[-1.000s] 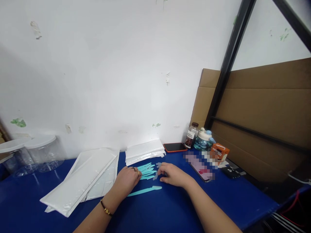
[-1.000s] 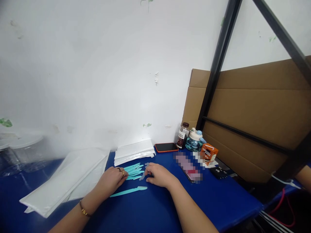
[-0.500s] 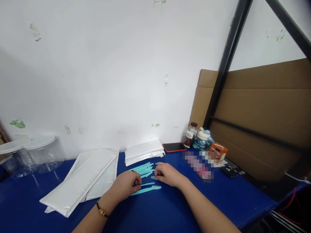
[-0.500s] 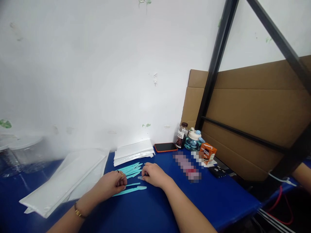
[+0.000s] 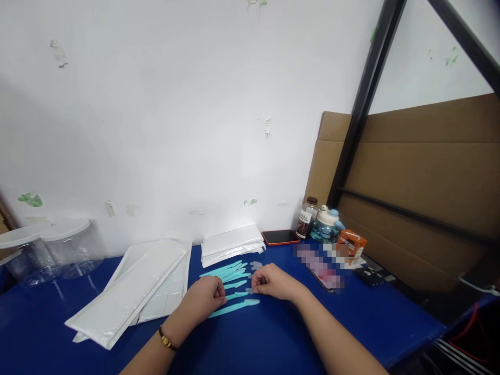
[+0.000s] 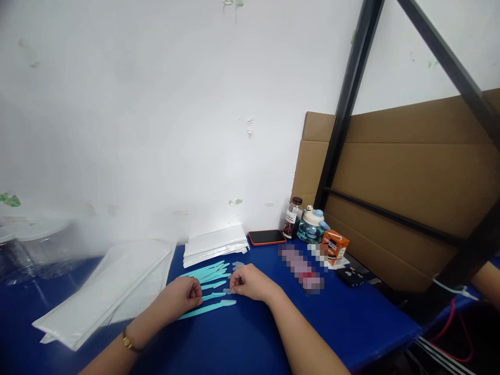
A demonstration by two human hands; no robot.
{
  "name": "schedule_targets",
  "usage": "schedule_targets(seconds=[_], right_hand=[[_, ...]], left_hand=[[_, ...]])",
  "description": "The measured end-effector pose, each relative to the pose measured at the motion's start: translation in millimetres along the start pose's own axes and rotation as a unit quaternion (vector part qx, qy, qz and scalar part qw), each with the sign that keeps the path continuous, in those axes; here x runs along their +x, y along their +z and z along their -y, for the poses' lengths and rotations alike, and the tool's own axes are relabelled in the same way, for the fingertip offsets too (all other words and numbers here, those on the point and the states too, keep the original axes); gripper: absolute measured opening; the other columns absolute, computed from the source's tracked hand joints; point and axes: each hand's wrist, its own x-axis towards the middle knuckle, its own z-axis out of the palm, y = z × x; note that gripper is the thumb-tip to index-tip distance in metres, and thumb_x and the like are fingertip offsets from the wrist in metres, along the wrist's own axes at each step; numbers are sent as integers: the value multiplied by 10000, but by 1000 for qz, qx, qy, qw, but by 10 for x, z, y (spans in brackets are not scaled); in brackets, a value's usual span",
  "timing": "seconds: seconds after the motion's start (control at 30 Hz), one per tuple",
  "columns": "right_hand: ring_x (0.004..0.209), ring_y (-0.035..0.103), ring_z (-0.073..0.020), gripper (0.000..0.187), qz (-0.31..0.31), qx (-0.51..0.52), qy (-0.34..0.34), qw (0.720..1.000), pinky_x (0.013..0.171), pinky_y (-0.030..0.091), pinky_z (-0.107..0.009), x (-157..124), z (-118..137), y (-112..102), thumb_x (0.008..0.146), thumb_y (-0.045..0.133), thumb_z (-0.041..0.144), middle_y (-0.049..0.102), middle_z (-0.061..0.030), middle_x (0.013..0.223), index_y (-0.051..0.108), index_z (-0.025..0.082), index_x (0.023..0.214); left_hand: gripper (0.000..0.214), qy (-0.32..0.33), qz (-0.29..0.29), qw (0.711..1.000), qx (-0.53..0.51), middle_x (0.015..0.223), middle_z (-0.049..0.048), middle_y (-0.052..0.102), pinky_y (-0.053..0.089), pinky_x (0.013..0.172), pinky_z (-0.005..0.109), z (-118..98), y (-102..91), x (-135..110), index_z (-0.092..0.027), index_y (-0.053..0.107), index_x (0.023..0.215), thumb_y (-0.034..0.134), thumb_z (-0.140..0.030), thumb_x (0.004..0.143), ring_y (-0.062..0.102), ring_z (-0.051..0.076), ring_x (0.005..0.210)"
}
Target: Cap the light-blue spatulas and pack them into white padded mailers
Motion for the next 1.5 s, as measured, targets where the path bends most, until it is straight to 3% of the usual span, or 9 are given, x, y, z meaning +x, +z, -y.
schedule_targets(seconds=[0.37,0.43,0.53,0.6,0.7,0.83,1.03,1.37,1.5], right_hand=[[561,517,-93,97,17,8,-30,999,506,360,-168,36,43,65,714,633,234,608,21,630,694,177,764],[591,538,-102,105,-15,-3,-36,999,535,374,-177,13,33,-9,723,614,213,640,12,676,702,183,772],[628,559,-117,131,-113,-37,-5,993,566,385,-193,-55,-48,-196,744,570,194,663,-8,739,698,176,767],[625,563,-124,127,-139,-62,22,988,562,385,-199,-102,-132,-305,737,563,184,661,-14,727,689,170,748],[623,578,-131,93,-100,-70,54,991,556,392,-196,-135,-252,-352,697,591,167,663,-16,699,678,164,728],[598,574,-128,67,-50,-57,78,994,519,382,-186,-101,-301,-236,657,638,170,656,-10,676,661,161,719],[609,562,-115,55,-50,-34,4,998,526,368,-178,-20,-165,-77,685,627,138,640,7,689,657,169,720],[593,551,-103,65,-23,-33,-51,998,519,376,-173,29,6,44,714,638,168,635,13,699,688,183,754],[687,585,-121,133,-40,-54,-87,994,623,425,-191,29,-3,1,780,576,180,651,0,775,702,201,818]], left_hand=[[156,26,13,999,-20,696,-16,649,330,535,209,-104,54,24,-202,632,737,550,-333,712,566,120,634],[201,33,4,999,-28,715,-10,648,342,547,215,-113,53,26,-204,633,762,540,-380,734,573,130,652],[223,36,-72,997,-9,849,7,645,381,642,230,-78,11,26,-219,628,856,534,-394,756,583,159,790],[211,41,-109,993,23,950,15,629,387,720,244,-45,-27,28,-231,624,912,548,-356,760,568,174,883],[144,62,-94,991,77,918,9,636,376,736,260,-25,-64,34,-237,635,856,545,-313,774,559,184,890],[192,101,-80,984,124,824,12,653,351,709,273,-59,-66,32,-218,634,772,460,-273,831,563,179,833],[247,136,-63,983,108,815,6,664,336,680,254,-71,-53,39,-213,628,739,406,-232,844,571,151,775],[214,145,-42,986,72,797,4,666,364,663,222,-122,6,28,-215,644,752,442,-246,815,580,139,747],[204,147,-50,985,70,817,-6,656,378,676,229,-103,19,28,-241,652,822,455,-293,827,581,143,769]])
